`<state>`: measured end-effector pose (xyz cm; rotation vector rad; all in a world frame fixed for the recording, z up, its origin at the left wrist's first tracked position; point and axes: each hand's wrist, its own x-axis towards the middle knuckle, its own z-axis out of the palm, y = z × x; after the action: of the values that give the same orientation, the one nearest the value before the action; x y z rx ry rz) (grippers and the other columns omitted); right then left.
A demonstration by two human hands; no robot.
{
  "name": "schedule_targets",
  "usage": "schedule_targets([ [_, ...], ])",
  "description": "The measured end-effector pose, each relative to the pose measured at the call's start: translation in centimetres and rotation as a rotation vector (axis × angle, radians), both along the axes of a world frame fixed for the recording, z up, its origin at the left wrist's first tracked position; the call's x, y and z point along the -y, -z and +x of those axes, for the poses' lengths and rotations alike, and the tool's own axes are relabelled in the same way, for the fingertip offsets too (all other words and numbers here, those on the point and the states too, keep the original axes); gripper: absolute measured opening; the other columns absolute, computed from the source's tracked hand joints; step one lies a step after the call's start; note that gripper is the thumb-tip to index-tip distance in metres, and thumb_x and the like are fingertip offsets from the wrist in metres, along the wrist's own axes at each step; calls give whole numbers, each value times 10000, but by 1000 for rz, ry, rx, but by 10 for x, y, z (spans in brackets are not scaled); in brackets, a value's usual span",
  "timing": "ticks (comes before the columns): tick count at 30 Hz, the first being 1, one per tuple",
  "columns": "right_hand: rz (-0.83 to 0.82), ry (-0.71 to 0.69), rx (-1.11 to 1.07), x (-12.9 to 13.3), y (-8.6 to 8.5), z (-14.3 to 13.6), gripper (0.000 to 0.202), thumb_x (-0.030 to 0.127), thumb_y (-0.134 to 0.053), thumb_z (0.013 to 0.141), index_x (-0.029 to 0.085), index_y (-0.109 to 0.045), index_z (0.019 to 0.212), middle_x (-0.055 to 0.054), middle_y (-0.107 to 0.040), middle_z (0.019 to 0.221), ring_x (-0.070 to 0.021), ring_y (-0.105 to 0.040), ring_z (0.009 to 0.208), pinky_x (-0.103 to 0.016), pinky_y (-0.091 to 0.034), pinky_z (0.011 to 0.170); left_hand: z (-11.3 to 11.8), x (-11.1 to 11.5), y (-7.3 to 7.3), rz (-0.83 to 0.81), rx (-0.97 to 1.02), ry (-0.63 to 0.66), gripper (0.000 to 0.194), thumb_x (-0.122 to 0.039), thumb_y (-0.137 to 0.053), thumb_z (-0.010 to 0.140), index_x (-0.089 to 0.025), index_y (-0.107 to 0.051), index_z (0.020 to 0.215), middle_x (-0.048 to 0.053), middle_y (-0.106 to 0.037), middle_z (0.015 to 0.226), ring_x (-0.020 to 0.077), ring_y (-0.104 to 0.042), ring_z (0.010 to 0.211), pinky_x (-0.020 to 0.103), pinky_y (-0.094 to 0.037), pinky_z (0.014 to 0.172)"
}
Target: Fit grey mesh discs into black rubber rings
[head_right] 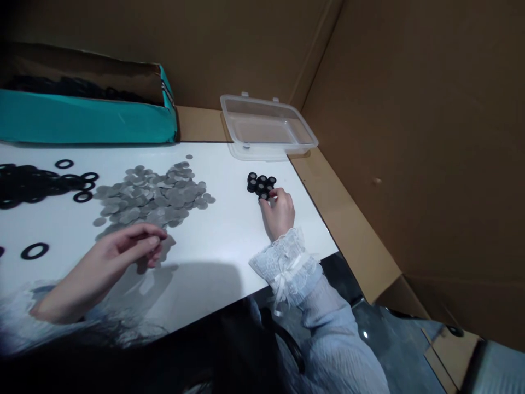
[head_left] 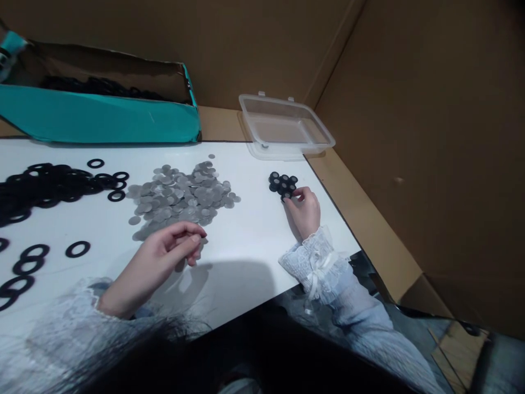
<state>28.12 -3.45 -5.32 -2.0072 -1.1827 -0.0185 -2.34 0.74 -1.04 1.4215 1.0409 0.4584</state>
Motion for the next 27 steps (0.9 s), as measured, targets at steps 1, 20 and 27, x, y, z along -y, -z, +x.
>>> schedule_targets([
  [1, -4, 6, 9, 0, 0, 1, 166, 277, -644, 714, 206, -532, 812, -61, -645, 838, -227, -544, 796, -370, -426, 742, 0, 0, 0, 1, -3, 0, 320, -533, -618, 787, -232, -611, 895, -29, -582, 637, 151, -546, 583, 255, -436, 563],
  [20, 191, -818, 186, 11, 3, -109, 68, 162, -536, 887, 187, -558, 828, -54, -636, 752, -193, -570, 729, -325, -461, 678, -85, -63, -22, 562, -1081, -586, 380, -320, -466, 829, -142, -640, 1116, 151, -696, 1038, 342, -620, 988, 423, -482, 793],
  [27, 191, -881, 225, -14, 2, -131, 142, 214, -487, 919, 174, -600, 844, -82, -645, 768, -217, -572, 742, -339, -461, 689, -77, -75, -2, 677, -1076, -495, 371, -314, -437, 864, -189, -594, 1176, 120, -641, 1027, 302, -598, 936, 375, -428, 723],
])
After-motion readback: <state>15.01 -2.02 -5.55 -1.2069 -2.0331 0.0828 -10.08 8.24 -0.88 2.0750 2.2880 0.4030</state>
